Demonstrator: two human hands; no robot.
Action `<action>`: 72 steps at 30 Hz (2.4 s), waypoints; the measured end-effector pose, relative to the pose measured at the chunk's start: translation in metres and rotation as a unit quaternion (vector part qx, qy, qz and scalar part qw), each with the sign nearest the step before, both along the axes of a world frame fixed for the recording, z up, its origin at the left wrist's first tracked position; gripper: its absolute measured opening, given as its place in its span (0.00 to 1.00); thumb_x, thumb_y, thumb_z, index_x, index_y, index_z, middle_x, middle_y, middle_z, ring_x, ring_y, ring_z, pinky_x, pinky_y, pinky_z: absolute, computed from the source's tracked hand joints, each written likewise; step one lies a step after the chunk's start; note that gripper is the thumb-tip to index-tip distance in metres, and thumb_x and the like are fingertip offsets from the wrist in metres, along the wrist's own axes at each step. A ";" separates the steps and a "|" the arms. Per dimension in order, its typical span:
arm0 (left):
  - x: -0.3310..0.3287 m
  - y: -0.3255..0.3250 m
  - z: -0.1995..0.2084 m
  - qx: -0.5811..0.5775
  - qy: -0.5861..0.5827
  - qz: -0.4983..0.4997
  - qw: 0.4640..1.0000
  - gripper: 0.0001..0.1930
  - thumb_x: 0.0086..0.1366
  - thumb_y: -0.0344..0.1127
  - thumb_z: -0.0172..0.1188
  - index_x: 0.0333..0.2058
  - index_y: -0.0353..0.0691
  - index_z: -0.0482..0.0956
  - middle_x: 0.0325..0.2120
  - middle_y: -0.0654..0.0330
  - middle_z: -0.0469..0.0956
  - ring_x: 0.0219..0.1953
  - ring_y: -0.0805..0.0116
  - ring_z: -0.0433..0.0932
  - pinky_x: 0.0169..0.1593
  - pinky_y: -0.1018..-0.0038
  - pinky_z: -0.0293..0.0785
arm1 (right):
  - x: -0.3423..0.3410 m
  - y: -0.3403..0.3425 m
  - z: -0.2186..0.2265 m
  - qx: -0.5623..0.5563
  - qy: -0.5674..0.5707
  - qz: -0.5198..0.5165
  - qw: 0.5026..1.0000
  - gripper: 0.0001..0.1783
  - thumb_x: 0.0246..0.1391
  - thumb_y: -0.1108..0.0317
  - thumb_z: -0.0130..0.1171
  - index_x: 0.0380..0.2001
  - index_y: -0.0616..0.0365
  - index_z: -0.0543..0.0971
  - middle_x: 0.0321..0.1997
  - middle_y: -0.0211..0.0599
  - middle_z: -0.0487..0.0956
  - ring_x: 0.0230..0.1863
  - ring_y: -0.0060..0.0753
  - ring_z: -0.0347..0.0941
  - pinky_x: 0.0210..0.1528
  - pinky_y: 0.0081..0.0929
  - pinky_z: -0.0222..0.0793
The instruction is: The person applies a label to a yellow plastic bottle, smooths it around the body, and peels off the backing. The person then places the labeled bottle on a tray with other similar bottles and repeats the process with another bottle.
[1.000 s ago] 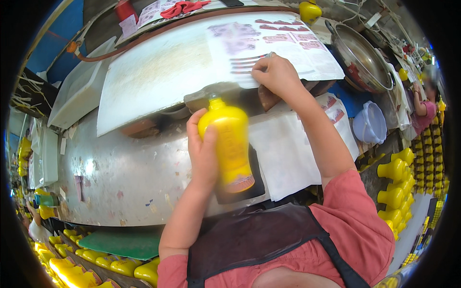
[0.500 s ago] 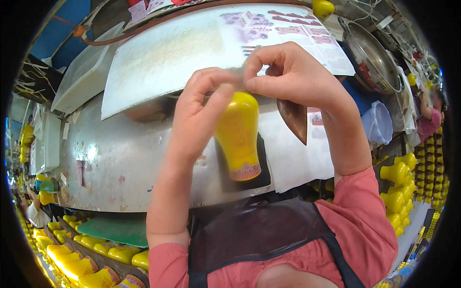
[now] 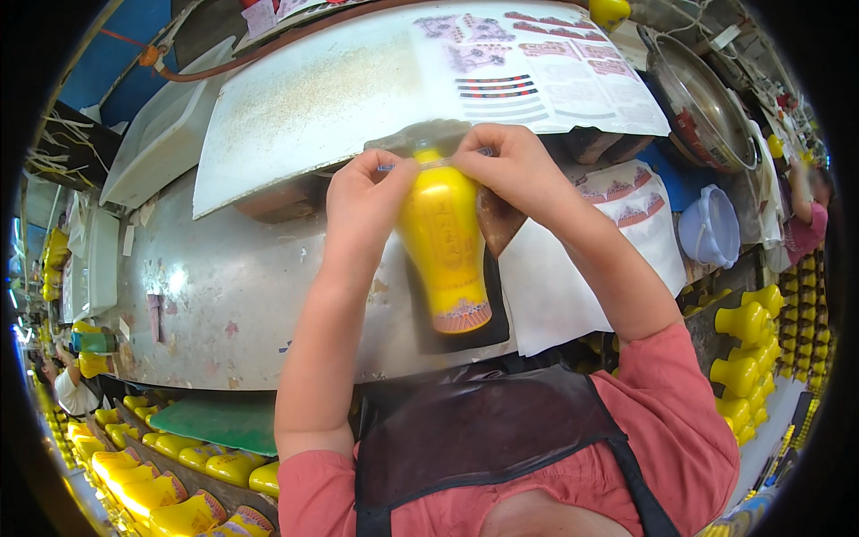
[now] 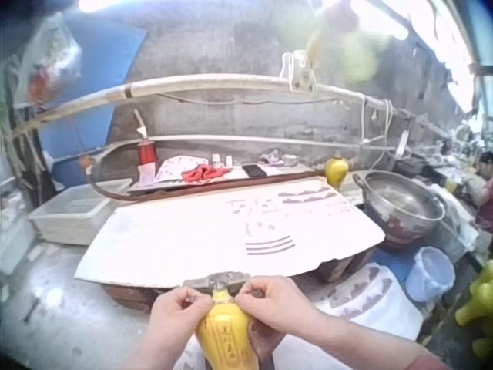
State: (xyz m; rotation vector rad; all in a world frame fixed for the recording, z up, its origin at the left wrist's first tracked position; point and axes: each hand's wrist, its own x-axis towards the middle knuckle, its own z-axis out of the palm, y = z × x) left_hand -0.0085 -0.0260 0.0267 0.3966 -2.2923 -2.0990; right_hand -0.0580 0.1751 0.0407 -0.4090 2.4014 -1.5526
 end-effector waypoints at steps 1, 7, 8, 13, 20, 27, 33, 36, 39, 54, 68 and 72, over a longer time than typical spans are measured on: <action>-0.001 0.001 0.000 0.026 -0.009 -0.001 1.000 0.07 0.65 0.35 0.65 0.34 0.37 0.81 0.31 0.64 0.82 0.32 0.80 0.75 0.38 0.80 0.71 | -0.001 -0.001 0.000 -0.011 -0.009 0.000 1.000 0.11 0.57 0.63 0.63 0.30 0.60 0.81 0.26 0.24 0.78 0.26 0.13 0.71 0.29 0.16 0.69; 0.013 0.002 0.013 0.116 0.003 -0.026 0.993 0.05 0.65 0.32 0.66 0.34 0.37 0.80 0.34 0.63 0.81 0.36 0.78 0.76 0.43 0.80 0.71 | 0.015 0.005 0.017 -0.035 -0.023 -0.018 0.999 0.10 0.55 0.64 0.64 0.30 0.60 0.80 0.26 0.24 0.78 0.26 0.12 0.71 0.29 0.14 0.67; 0.020 0.002 0.016 0.135 0.026 -0.035 0.990 0.06 0.64 0.32 0.66 0.33 0.37 0.80 0.33 0.63 0.81 0.35 0.78 0.76 0.42 0.80 0.71 | 0.022 0.008 0.021 -0.045 -0.008 -0.014 0.999 0.09 0.54 0.64 0.64 0.30 0.60 0.80 0.26 0.24 0.77 0.26 0.12 0.70 0.29 0.14 0.66; 0.044 -0.002 0.029 0.172 0.087 -0.072 0.979 0.05 0.60 0.29 0.69 0.33 0.37 0.81 0.39 0.61 0.82 0.35 0.79 0.76 0.43 0.79 0.73 | 0.049 0.017 0.036 -0.073 0.014 -0.003 0.997 0.06 0.53 0.70 0.64 0.29 0.60 0.78 0.28 0.22 0.77 0.28 0.10 0.70 0.29 0.13 0.64; 0.053 -0.009 0.032 0.153 0.088 -0.086 0.981 0.05 0.59 0.27 0.70 0.33 0.35 0.83 0.45 0.55 0.83 0.38 0.77 0.78 0.45 0.78 0.75 | 0.064 0.017 0.049 -0.059 0.039 0.019 0.997 0.07 0.54 0.68 0.65 0.29 0.61 0.78 0.29 0.21 0.77 0.26 0.07 0.68 0.26 0.12 0.63; 0.060 -0.011 0.035 0.150 0.105 -0.112 0.977 0.04 0.59 0.26 0.69 0.32 0.35 0.83 0.43 0.56 0.83 0.38 0.77 0.78 0.45 0.77 0.75 | 0.069 0.017 0.056 -0.062 0.012 0.037 0.997 0.07 0.54 0.68 0.65 0.29 0.59 0.79 0.28 0.20 0.77 0.26 0.07 0.69 0.27 0.12 0.63; 0.062 -0.010 0.035 0.155 0.107 -0.116 0.975 0.04 0.58 0.26 0.69 0.31 0.34 0.83 0.42 0.56 0.84 0.37 0.76 0.78 0.45 0.77 0.75 | 0.072 0.018 0.052 -0.087 0.012 0.035 0.996 0.06 0.54 0.69 0.64 0.30 0.60 0.79 0.30 0.22 0.78 0.30 0.10 0.71 0.32 0.13 0.67; 0.063 -0.008 0.033 0.160 0.111 -0.110 0.975 0.04 0.59 0.25 0.69 0.31 0.34 0.83 0.42 0.55 0.84 0.38 0.75 0.79 0.46 0.76 0.76 | 0.072 0.018 0.052 -0.087 0.017 0.038 0.995 0.06 0.54 0.69 0.64 0.30 0.61 0.80 0.31 0.23 0.78 0.31 0.10 0.71 0.34 0.13 0.67; 0.065 -0.007 0.033 0.164 0.122 -0.111 0.973 0.04 0.59 0.25 0.69 0.32 0.34 0.83 0.42 0.55 0.85 0.39 0.74 0.80 0.47 0.76 0.77 | 0.073 0.020 0.054 -0.077 0.013 0.044 0.996 0.06 0.54 0.69 0.64 0.30 0.61 0.80 0.32 0.23 0.79 0.32 0.11 0.72 0.34 0.13 0.67; 0.074 -0.006 0.032 0.156 0.140 -0.123 0.970 0.06 0.60 0.26 0.70 0.34 0.34 0.83 0.43 0.57 0.85 0.37 0.78 0.80 0.43 0.79 0.77 | 0.072 0.031 0.071 -0.090 0.019 0.094 0.991 0.23 0.58 0.64 0.59 0.55 0.63 0.80 0.24 0.23 0.79 0.18 0.08 0.64 0.23 0.10 0.61; 0.078 -0.002 0.031 0.224 0.157 -0.136 0.952 0.05 0.61 0.25 0.69 0.35 0.35 0.82 0.42 0.57 0.85 0.40 0.75 0.81 0.48 0.75 0.78 | 0.071 0.032 0.059 -0.083 -0.020 0.154 0.984 0.20 0.56 0.65 0.66 0.48 0.69 0.83 0.44 0.39 0.86 0.46 0.24 0.79 0.53 0.24 0.73; 0.073 -0.009 0.029 0.214 0.149 -0.157 0.953 0.05 0.61 0.25 0.69 0.36 0.33 0.84 0.41 0.58 0.86 0.41 0.75 0.81 0.49 0.75 0.78 | 0.073 0.032 0.061 -0.065 -0.025 0.148 0.987 0.20 0.57 0.66 0.66 0.48 0.70 0.83 0.46 0.39 0.85 0.48 0.25 0.79 0.54 0.25 0.73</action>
